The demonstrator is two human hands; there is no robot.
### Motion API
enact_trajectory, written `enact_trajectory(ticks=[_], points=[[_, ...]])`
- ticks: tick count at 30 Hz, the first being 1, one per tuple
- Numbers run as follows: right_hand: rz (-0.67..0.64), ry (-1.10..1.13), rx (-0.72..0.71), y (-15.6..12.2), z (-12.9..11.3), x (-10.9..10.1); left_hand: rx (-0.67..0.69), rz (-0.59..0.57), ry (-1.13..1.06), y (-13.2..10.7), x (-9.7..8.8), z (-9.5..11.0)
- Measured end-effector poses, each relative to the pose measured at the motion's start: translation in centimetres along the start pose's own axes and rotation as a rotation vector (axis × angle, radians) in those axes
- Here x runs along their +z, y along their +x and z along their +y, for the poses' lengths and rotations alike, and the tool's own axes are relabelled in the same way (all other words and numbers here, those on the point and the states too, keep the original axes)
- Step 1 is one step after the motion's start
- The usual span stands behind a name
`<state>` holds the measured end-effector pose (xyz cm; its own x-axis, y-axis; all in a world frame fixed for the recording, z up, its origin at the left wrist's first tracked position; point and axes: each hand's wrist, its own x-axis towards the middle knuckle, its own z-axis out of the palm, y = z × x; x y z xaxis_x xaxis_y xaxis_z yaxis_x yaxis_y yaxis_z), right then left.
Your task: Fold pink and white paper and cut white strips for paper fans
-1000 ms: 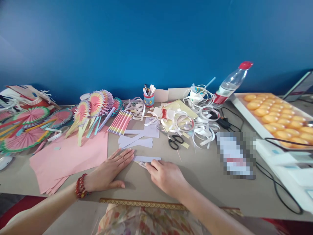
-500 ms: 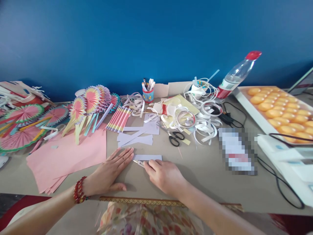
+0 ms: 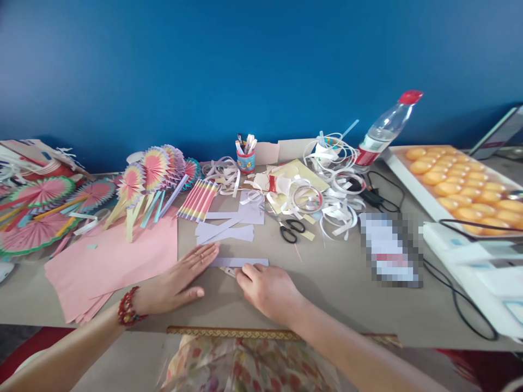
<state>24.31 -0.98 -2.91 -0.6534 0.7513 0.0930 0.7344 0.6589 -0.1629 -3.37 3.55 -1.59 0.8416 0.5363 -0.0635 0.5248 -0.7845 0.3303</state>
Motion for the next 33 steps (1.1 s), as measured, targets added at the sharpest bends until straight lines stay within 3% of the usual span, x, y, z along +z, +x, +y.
enact_trajectory(ticks=[4, 11, 20, 33], points=[[-0.02, 0.001, 0.002, 0.0, 0.2, -0.3, 0.04, 0.069, -0.025, 0.2, -0.9, -1.5], [0.003, -0.037, -0.027, 0.4, 1.1, 0.3, 0.108, 0.146, 0.02, 1.2, 0.6, -3.3], [0.037, -0.02, -0.049, 0.7, 1.4, 0.1, 0.111, 0.118, -0.009, 1.2, 0.7, -3.7], [0.001, -0.033, -0.072, 0.6, 1.4, 0.4, 0.15, 0.182, -0.01, 1.2, 0.9, -3.8]])
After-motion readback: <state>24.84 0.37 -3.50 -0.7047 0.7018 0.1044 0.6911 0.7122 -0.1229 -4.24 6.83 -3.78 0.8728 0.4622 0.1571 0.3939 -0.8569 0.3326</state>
